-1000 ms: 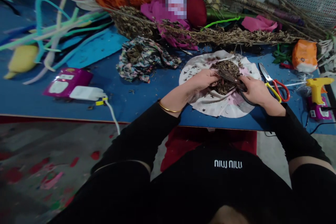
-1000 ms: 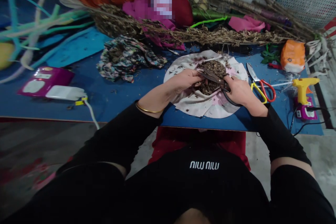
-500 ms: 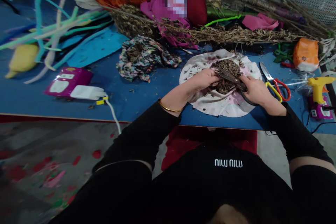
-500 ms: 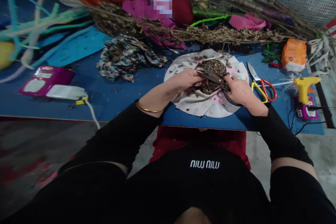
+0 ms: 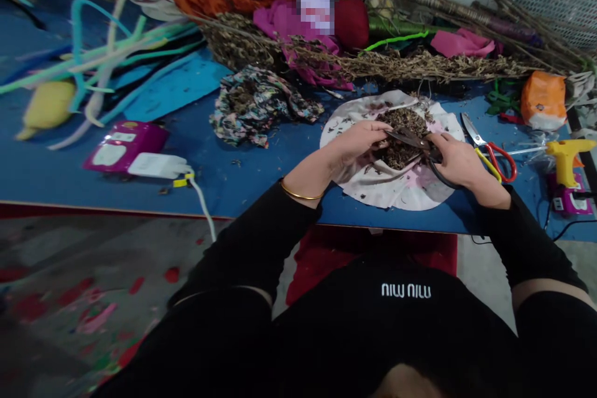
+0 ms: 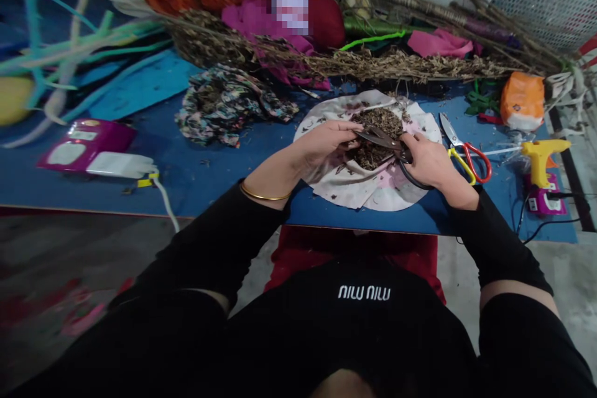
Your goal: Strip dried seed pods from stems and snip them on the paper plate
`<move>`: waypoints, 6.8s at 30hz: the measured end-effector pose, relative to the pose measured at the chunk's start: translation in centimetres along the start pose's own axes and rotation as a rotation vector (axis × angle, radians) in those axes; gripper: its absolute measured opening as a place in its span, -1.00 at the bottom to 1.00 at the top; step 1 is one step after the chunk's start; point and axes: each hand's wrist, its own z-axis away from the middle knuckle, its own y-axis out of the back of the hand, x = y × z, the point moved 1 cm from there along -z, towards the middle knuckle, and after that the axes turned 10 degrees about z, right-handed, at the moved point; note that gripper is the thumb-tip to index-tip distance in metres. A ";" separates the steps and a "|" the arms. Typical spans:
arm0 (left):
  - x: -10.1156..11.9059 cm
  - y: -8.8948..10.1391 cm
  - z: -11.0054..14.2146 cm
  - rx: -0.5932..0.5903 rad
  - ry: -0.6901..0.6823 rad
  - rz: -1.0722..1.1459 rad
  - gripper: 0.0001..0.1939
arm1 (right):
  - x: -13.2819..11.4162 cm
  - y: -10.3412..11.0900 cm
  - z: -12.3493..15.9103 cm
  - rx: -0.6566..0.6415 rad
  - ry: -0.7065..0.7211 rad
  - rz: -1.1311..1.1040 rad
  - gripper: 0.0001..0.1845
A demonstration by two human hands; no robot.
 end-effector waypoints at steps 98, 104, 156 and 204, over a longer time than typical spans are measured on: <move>-0.5 -1.0 -0.1 0.081 -0.048 0.052 -0.84 | -1.3 -0.6 0.1 -0.004 -0.011 0.042 -0.38; -0.9 -0.6 -0.4 0.072 -0.085 0.075 -0.81 | -1.3 -0.8 0.2 -0.023 -0.029 0.038 -0.43; -0.2 -0.3 0.0 0.087 0.075 -0.043 -0.76 | -1.1 -1.4 -0.2 -0.022 -0.010 0.061 -0.49; -0.3 -0.6 -0.3 0.096 0.020 0.003 -0.75 | -1.6 -1.1 -0.1 -0.057 -0.037 0.067 -0.47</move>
